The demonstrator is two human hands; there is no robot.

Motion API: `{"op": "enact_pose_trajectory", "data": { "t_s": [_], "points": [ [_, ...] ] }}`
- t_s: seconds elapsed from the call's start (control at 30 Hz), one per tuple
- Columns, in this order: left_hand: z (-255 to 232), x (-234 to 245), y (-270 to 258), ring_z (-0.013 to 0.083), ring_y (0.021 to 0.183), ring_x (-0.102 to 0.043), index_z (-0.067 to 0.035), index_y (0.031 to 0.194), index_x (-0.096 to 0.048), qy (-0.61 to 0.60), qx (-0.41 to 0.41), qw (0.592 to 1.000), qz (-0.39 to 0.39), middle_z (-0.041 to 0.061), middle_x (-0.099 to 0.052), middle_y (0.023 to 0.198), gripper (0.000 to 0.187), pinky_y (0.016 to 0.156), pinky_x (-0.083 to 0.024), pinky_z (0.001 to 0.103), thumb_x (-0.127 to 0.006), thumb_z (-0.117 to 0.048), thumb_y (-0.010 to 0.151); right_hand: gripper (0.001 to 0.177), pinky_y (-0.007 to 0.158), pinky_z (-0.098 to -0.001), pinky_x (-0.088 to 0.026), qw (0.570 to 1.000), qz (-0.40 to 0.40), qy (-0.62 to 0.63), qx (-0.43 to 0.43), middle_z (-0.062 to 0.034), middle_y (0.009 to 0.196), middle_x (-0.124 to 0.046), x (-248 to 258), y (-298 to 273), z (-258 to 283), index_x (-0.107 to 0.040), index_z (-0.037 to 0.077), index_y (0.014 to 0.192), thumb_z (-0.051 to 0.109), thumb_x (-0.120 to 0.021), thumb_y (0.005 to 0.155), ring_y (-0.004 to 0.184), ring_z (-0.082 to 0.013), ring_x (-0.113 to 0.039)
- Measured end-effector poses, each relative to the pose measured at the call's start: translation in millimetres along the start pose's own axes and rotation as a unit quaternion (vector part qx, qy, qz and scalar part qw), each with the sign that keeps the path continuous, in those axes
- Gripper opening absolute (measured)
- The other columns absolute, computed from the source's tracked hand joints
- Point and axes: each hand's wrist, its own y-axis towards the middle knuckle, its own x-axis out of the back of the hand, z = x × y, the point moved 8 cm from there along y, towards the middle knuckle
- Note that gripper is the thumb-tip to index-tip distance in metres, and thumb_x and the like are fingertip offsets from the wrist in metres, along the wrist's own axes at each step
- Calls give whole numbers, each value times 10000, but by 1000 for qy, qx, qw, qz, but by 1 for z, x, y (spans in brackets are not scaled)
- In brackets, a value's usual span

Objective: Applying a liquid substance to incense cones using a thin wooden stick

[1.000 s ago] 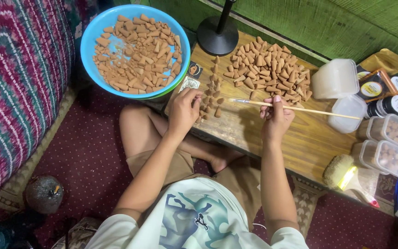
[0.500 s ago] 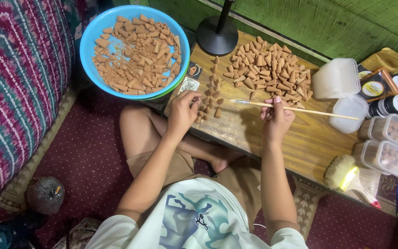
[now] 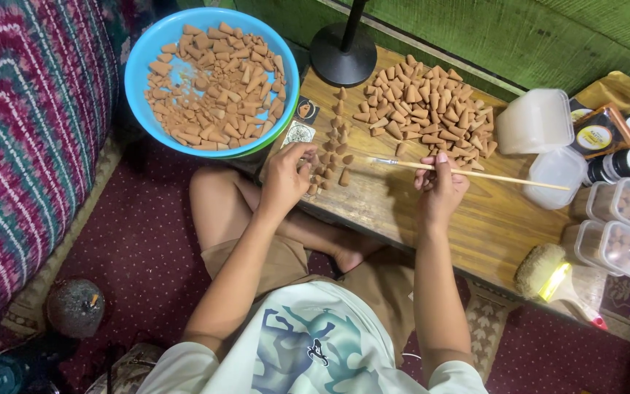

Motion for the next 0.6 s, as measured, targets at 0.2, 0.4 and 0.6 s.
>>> {"op": "enact_pose_trajectory", "data": {
  "t_s": [0.2,0.4,0.6],
  "points": [
    [-37,22,13,333,900,-723,-94,1076,-711,1,-19,999,-30,88,-700,900,349,838,-577,417,-696,93,781,315,379,-204,-470,1000,-20,1,-1,-134,567,-625,12,7,8,-712,-39,880,246,-668,1007,373,-121,-571],
    [-63,-31,29,325,852,-714,-98,1055,-724,-19,-70,997,2,78,-696,895,306,786,-577,411,-777,17,777,306,360,-216,-447,998,-18,-35,53,-144,612,-637,46,39,15,-714,-51,926,214,-632,1056,385,-136,-569],
    [-100,-112,50,301,805,-728,-103,995,-710,1,-54,998,37,80,-694,852,231,741,-588,420,-771,-72,774,300,375,-230,-458,990,-6,-93,108,-150,661,-669,57,84,49,-720,-54,957,191,-622,1101,413,-135,-580]
  ]
}}
